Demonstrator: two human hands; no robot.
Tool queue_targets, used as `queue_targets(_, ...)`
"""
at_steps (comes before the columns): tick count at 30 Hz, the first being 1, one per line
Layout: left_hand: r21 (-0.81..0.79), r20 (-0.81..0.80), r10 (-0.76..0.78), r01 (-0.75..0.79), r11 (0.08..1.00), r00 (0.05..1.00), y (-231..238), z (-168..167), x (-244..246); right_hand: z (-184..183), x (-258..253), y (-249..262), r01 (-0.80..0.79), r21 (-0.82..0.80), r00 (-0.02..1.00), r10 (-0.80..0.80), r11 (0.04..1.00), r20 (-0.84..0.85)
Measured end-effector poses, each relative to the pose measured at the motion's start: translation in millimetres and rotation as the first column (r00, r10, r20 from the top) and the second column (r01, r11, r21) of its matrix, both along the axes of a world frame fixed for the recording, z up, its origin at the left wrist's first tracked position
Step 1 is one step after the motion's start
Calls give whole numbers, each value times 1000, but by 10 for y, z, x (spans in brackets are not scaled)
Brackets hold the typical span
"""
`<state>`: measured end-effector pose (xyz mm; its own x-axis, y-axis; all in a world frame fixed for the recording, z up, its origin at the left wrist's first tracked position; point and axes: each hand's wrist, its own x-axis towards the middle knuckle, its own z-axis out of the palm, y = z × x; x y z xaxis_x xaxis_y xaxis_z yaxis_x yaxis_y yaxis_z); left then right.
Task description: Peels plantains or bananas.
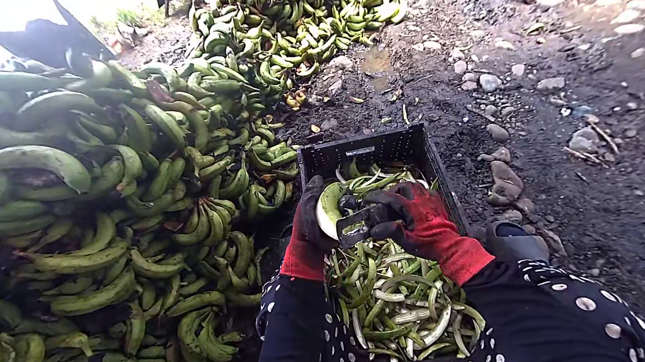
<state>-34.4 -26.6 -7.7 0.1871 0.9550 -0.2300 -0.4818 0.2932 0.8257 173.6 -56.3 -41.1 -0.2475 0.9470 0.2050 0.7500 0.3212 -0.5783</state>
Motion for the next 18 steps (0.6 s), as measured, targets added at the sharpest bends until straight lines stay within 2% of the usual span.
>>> queue_targets(5, 1, -12, -50, 50, 999, 999, -7, 8, -64, 0, -47, -15, -36, 46, 999, 37, 998, -9)
queue_targets(9, 1, -23, -43, 43, 999, 999, -29, -2, -85, 1, -79, -18, -42, 15, 999, 43, 999, -7)
queue_targets(11, -3, -186, 1, -2, 1000, 983, -38, 1, -77, 30, -104, -32, -18, -25, 1000, 18, 1000, 16)
queue_targets(14, 78, -509, 144, -121, 990, 849, -22, 6, 52, 94, -156, -22, 77, -250, 997, -77, 965, 7)
queue_targets(16, 176, -593, 219, -141, 974, 775, -73, -4, 185, 46, -170, 47, 122, -406, 981, -172, 906, -90)
queue_targets(18, 249, -613, 254, -122, 961, 748, -184, 28, 344, -83, -124, 153, 144, -472, 949, -257, 870, -184)
